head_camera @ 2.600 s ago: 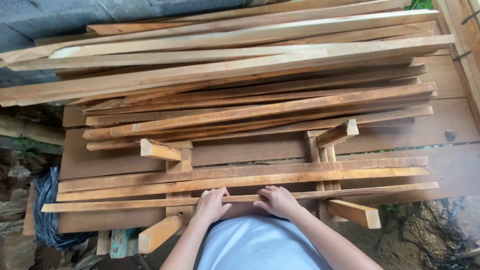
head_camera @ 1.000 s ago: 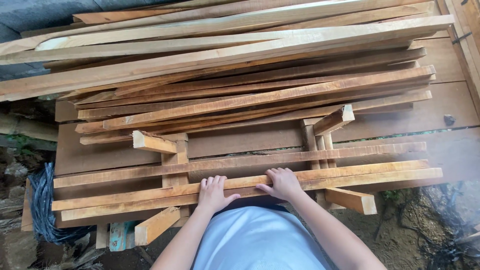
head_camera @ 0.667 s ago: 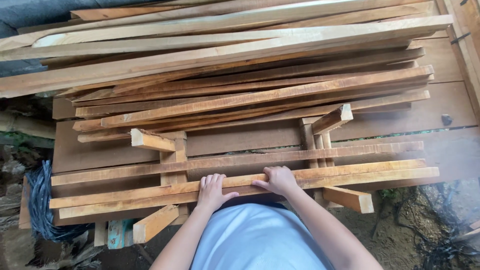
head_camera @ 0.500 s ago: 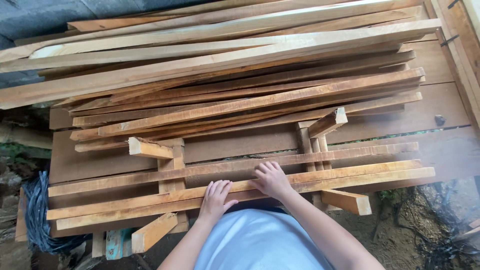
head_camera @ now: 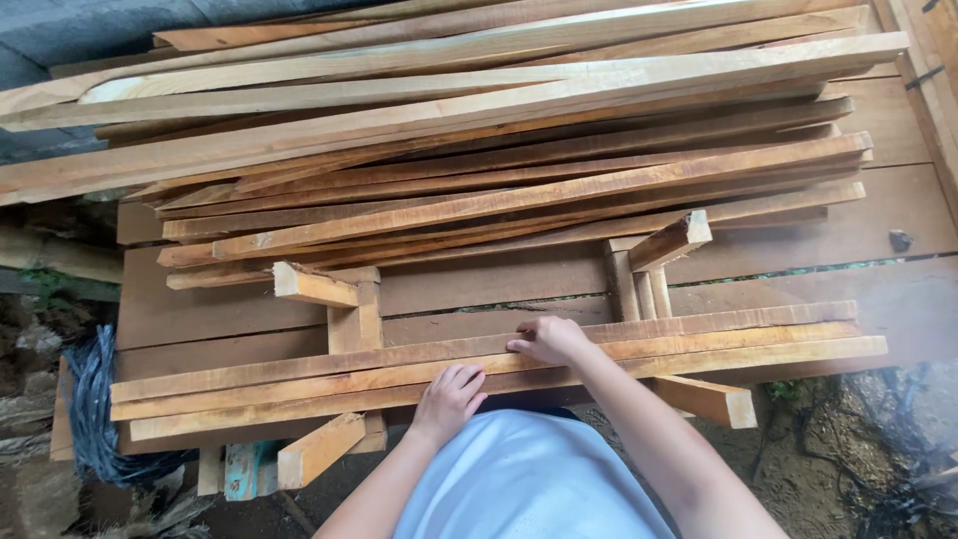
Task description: Organizing and bundling wooden slats on a wooden workbench.
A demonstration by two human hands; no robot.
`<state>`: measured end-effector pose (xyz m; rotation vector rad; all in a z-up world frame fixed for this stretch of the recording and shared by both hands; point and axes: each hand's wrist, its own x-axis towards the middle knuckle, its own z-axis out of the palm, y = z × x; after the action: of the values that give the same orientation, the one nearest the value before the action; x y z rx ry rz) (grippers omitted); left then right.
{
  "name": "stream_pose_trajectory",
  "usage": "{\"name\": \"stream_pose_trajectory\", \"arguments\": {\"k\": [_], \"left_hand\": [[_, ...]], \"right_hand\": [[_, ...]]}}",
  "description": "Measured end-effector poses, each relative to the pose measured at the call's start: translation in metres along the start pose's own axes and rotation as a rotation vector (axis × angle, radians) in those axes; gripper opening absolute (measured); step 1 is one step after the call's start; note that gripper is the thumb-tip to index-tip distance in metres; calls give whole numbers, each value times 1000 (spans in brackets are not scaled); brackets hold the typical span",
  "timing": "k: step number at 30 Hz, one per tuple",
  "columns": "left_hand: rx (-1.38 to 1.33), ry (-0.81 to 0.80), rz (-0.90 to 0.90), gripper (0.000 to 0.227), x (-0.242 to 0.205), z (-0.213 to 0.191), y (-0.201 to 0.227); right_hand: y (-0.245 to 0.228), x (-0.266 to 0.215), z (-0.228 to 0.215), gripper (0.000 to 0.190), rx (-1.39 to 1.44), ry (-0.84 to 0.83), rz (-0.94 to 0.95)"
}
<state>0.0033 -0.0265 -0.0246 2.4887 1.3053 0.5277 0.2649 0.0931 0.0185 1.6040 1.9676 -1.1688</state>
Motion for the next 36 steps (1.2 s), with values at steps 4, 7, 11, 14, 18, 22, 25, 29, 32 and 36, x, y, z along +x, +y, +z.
{"name": "stream_pose_trajectory", "arguments": {"k": [4,7,11,14,18,22,25,29,32,36], "left_hand": [[-44,-113,-55,32,15,-19,3],[-85,-169,-107,38,26,-26,7],[-27,-238,-135,49,25,-17,6],[21,-219,-123,50,26,-15,7],[49,-190,-90,45,16,-8,12],[42,-164,-101,44,11,-2,11],[30,-154,-90,45,16,-6,12],[13,-205,-140,46,18,-8,8],[15,-237,-130,48,22,-6,8],[163,-259,-67,83,37,-27,10]], "right_hand": [[-4,10,-2,68,-45,-95,79],[-12,-3,-13,75,-78,-105,54],[-6,-6,5,54,-93,154,-88],[2,-6,21,43,-122,513,-290],[10,-3,58,35,-30,745,-296],[-6,-10,48,43,-121,651,-210],[-9,-10,35,52,-157,448,-149],[-17,-7,18,58,-168,267,-91],[-15,-6,8,65,-182,117,-54],[-10,3,9,70,-227,26,-81]]}}
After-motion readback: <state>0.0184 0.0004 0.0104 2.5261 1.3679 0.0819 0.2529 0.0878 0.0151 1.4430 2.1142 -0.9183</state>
